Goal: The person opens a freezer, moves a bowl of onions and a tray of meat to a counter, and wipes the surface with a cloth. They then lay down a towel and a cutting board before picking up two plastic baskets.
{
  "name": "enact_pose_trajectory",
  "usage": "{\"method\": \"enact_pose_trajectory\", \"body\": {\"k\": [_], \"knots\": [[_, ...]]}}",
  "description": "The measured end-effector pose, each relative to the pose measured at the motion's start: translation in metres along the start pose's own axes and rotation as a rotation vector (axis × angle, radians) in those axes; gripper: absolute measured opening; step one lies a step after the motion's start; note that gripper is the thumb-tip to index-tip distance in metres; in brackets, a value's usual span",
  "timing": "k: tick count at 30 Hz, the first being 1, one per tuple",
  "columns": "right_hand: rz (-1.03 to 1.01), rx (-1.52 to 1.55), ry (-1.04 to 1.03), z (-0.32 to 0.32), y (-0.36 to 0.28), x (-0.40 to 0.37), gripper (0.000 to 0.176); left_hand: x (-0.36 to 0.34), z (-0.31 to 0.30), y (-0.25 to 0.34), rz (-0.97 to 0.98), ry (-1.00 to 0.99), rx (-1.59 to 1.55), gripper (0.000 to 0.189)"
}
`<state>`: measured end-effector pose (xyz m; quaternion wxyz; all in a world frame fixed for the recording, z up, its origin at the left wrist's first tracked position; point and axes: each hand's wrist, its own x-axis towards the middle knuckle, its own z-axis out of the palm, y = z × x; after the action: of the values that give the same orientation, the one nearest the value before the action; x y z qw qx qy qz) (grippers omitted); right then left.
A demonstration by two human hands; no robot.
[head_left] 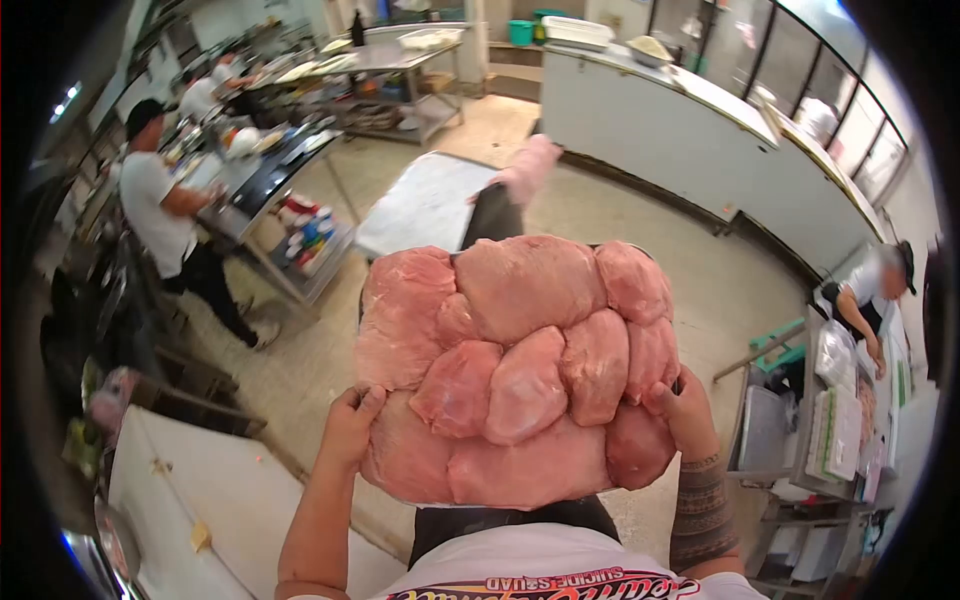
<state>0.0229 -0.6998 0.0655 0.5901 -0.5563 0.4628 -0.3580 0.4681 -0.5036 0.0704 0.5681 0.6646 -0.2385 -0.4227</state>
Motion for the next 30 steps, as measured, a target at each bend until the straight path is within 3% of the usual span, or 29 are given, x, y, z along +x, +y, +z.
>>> {"method": "enact_pose_trajectory", "body": {"k": [3, 4, 5, 6, 10, 11, 13, 17, 18, 24, 25, 30], "knots": [[0.006, 0.015, 0.11, -0.135, 0.006, 0.016, 0.086, 0.032, 0.148, 0.014, -0.018, -0.108, 0.063, 0.043], [-0.032, 0.016, 0.158, -0.053, 0.018, -0.003, 0.086, 0.055, 0.073, 0.001, -0.007, -0.15, 0.063, 0.042], [-0.045, 0.034, 0.192, -0.077, 0.019, -0.008, 0.086, 0.059, 0.102, 0.006, -0.005, -0.174, 0.096, 0.042], [-0.006, -0.028, 0.26, -0.175, 0.029, 0.014, 0.085, 0.073, 0.203, 0.012, -0.001, -0.197, 0.146, 0.041], [0.051, -0.037, 0.375, -0.221, 0.011, 0.031, 0.086, 0.15, 0.282, 0.023, 0.028, -0.365, 0.237, 0.04], [-0.022, -0.025, 0.418, -0.194, 0.045, 0.044, 0.082, 0.176, 0.272, 0.003, 0.05, -0.392, 0.246, 0.041], [-0.136, -0.042, 0.532, -0.22, 0.024, 0.067, 0.075, 0.204, 0.338, 0.031, 0.056, -0.481, 0.238, 0.043], [0.032, -0.051, 0.577, -0.291, 0.01, 0.091, 0.09, 0.284, 0.434, 0.05, 0.104, -0.576, 0.364, 0.057], [0.041, -0.019, 0.547, -0.3, 0.058, 0.122, 0.089, 0.318, 0.448, 0.014, 0.111, -0.569, 0.392, 0.059], [0.025, 0.019, 0.545, -0.383, 0.03, 0.238, 0.081, 0.415, 0.572, 0.06, 0.102, -0.632, 0.396, 0.063], [0.031, 0.057, 0.503, -0.37, 0.056, 0.277, 0.08, 0.446, 0.56, 0.047, 0.118, -0.587, 0.441, 0.063], [-0.025, 0.031, 0.376, -0.404, 0.03, 0.453, 0.078, 0.542, 0.598, 0.056, 0.062, -0.399, 0.388, 0.065]]}}
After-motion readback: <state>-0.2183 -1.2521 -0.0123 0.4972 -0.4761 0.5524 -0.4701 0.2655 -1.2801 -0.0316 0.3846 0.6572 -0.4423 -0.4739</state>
